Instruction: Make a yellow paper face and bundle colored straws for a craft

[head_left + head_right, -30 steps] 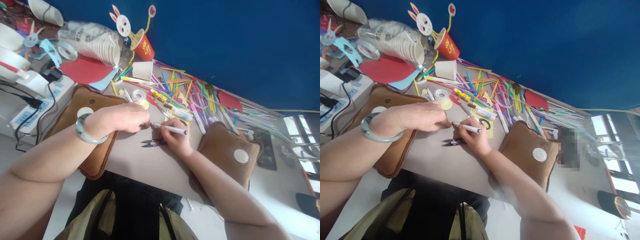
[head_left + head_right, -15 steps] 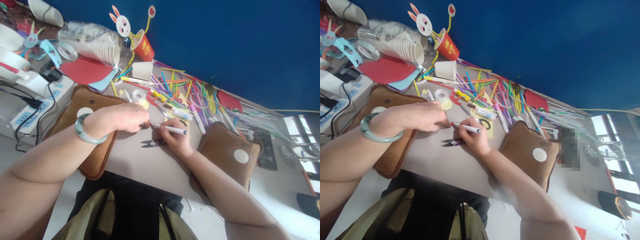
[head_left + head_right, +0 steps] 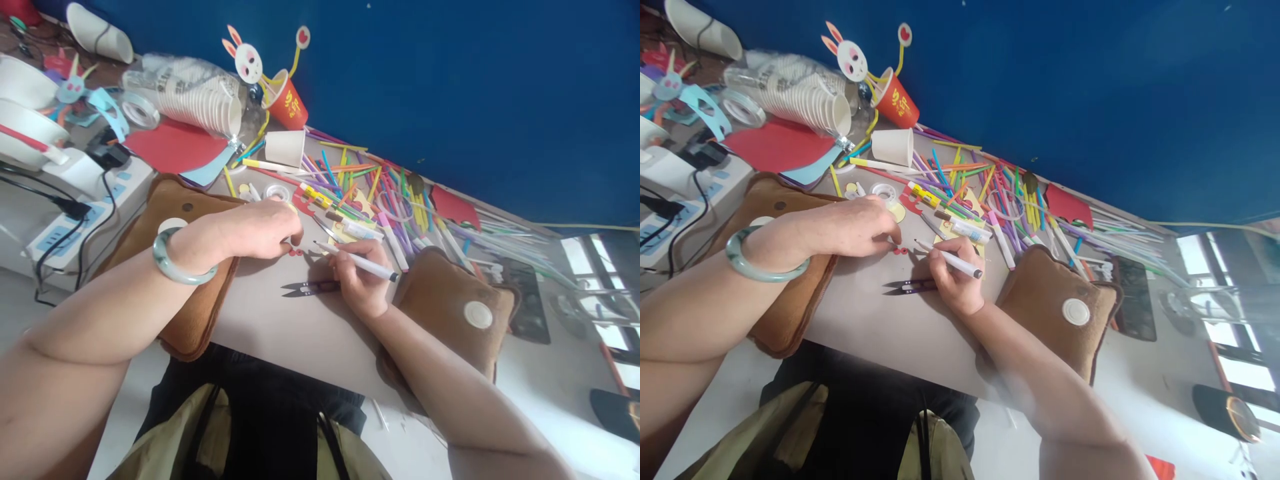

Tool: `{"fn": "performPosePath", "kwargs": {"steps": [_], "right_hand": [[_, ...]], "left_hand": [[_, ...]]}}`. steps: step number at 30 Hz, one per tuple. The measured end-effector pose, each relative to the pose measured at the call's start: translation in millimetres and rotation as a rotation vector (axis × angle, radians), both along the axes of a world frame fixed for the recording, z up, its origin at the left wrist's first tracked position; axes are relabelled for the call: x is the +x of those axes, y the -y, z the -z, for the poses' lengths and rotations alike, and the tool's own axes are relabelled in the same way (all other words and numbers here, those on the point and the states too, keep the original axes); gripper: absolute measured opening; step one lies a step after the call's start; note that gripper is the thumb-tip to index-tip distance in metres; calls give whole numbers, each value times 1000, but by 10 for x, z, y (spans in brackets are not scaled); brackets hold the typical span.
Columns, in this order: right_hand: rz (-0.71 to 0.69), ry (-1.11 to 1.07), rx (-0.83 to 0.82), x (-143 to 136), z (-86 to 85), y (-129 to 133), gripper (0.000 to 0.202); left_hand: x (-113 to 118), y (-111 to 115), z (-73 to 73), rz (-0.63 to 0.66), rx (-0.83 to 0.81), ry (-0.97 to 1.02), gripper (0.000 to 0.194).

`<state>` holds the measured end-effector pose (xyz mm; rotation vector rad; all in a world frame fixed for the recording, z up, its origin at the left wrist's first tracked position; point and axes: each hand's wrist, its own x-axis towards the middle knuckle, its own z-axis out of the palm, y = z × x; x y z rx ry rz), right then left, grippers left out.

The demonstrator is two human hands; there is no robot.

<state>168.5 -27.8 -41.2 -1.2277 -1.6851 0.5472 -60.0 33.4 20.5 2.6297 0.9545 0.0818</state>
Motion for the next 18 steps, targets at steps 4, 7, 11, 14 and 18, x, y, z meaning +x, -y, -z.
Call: {"fn": "performPosePath", "kwargs": {"steps": [4,7,11,14,18], "right_hand": [[-54,-2,-71,-49,-63,39,12],[-96,33,-126,-95,-107,68,8],[-131,92,-177,-125,-125,71,9],[-138,122,-175,-126,-122,59,10],[-159,119,-179,-124,-125,60,10]], "left_hand": [[-20,-24,-9,-76,10,-69,20],[8,-4,-27,-76,2,-93,21],[61,32,-24,-81,35,-74,21],[83,42,-1,-102,53,-69,20],[89,24,34,-88,54,-76,17]]}}
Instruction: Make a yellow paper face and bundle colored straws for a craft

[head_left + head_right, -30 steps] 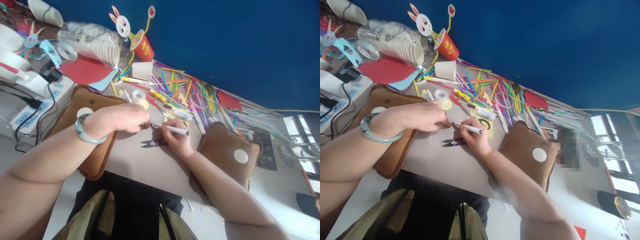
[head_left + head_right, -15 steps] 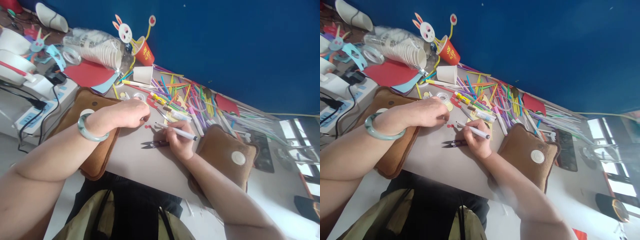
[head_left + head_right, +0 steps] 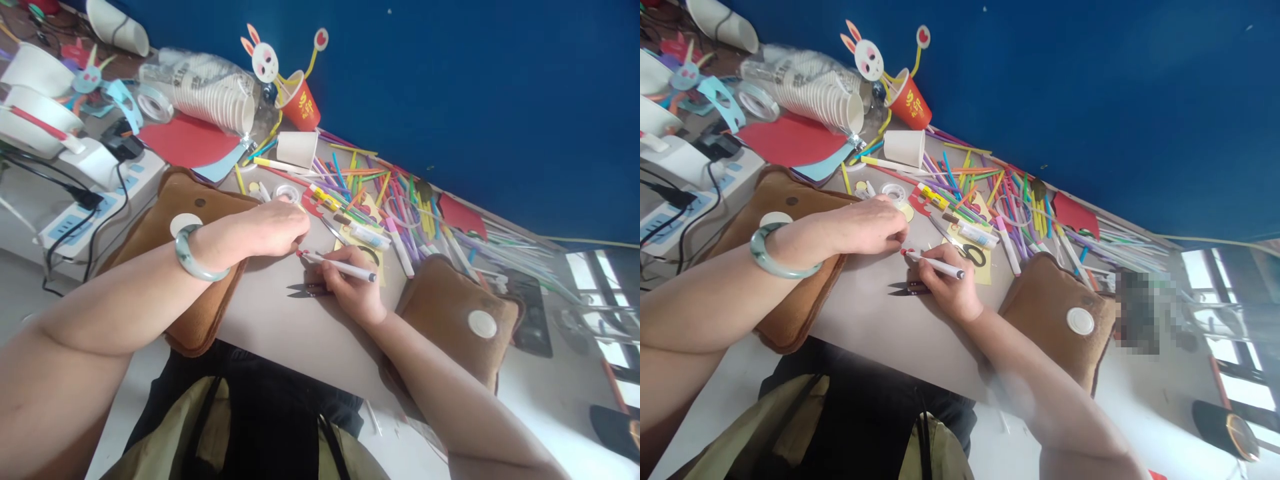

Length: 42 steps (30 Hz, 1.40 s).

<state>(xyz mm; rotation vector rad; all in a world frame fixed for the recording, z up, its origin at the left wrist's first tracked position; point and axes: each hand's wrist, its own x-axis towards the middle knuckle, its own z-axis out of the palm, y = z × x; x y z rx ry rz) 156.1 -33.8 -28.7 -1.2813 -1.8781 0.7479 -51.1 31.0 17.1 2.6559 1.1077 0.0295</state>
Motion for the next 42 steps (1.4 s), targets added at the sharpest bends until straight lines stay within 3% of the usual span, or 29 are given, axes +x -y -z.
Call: {"fn": "performPosePath", "kwargs": {"steps": [24,42], "right_hand": [[-31,6,-4,-10,-1,4,12],[-33,0,6,-14,10,-4,10]], "left_hand": [[50,-18,8,-26,-52,5,16],[60,-10,4,-36,-5,-30,15]]}}
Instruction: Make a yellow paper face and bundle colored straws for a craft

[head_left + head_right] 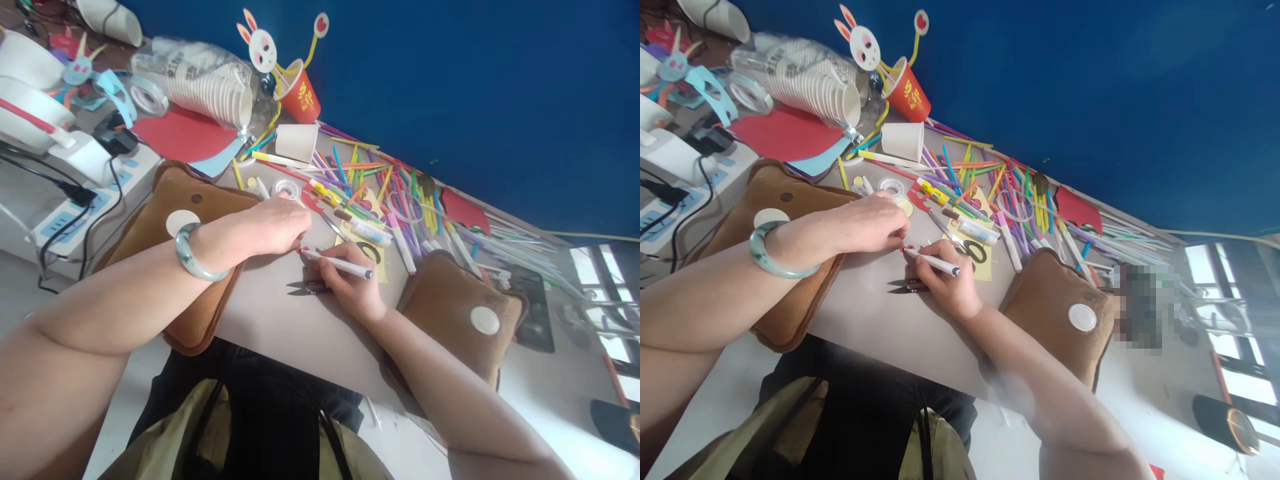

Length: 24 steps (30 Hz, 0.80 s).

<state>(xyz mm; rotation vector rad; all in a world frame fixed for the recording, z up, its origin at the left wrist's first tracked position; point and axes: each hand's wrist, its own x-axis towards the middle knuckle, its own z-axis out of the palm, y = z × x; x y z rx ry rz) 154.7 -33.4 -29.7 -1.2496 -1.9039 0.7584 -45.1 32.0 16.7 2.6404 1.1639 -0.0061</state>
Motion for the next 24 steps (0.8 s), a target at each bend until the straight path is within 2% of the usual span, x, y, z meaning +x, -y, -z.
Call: {"fn": "performPosePath", "kwargs": {"steps": [10,17,24], "right_hand": [[5,19,6,-5,-17,0,9],[6,22,-5,1,-9,0,10],[1,22,-2,-1,-19,-5,10]], "left_hand": [[-19,-12,17,27,12,31,18],[13,6,-13,-17,-38,-24,16],[11,-3,26,-22,-15,31,15]]}}
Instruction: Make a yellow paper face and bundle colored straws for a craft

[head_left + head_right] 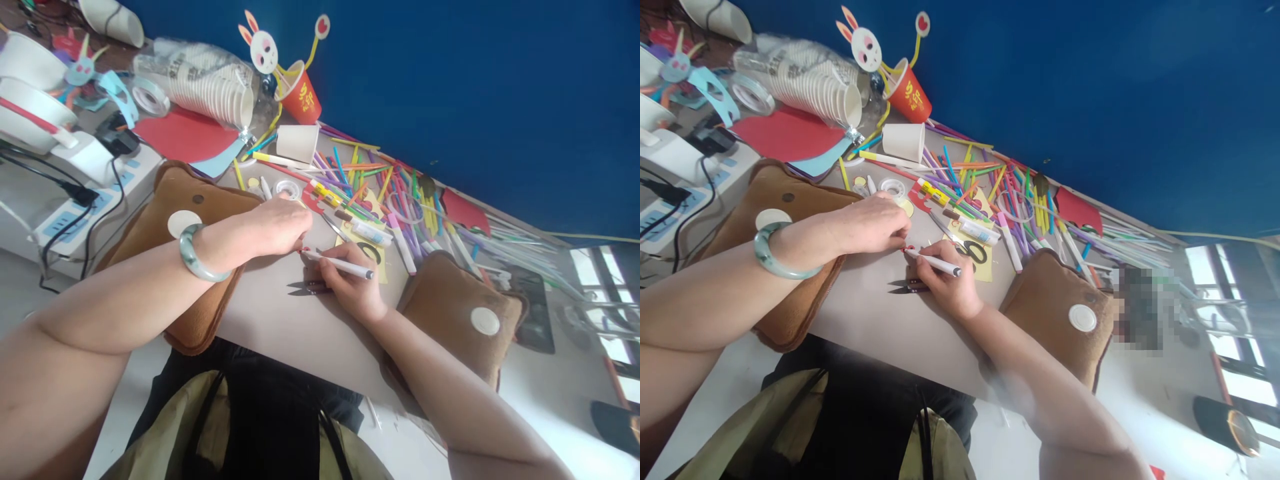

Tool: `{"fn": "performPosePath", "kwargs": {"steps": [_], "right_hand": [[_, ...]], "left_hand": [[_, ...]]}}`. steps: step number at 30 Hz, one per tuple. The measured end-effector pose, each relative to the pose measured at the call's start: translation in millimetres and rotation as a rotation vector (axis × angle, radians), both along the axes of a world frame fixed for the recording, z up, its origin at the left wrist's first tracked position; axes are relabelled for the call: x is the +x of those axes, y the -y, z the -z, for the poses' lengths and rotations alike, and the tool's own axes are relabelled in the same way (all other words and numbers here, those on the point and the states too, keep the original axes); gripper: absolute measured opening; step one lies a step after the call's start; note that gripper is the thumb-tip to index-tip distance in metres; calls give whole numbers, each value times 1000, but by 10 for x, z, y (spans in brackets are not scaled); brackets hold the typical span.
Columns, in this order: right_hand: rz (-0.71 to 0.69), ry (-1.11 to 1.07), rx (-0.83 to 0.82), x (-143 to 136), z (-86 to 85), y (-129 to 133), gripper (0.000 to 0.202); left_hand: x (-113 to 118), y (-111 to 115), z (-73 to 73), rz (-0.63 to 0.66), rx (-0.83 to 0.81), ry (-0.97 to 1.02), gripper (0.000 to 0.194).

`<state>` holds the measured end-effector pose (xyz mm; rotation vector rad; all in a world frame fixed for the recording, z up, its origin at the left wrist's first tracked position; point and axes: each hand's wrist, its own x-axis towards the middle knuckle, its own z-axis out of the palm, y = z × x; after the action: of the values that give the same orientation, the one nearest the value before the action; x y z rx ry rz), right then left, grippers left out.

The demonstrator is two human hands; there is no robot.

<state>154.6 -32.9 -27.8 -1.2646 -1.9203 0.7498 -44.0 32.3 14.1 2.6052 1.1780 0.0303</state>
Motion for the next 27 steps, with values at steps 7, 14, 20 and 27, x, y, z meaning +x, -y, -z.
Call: {"fn": "performPosePath", "kwargs": {"steps": [7,14,20,27], "right_hand": [[10,-3,-2,-7,0,9,10],[11,0,-9,-3,1,7,10],[19,16,-27,-9,-26,11,11],[21,14,0,-11,-15,7,11]], "left_hand": [[0,-4,13,-11,-6,18,15],[-6,-5,36,-4,23,5,14],[-21,-15,53,26,59,37,16],[-17,-9,51,8,42,19,16]]}}
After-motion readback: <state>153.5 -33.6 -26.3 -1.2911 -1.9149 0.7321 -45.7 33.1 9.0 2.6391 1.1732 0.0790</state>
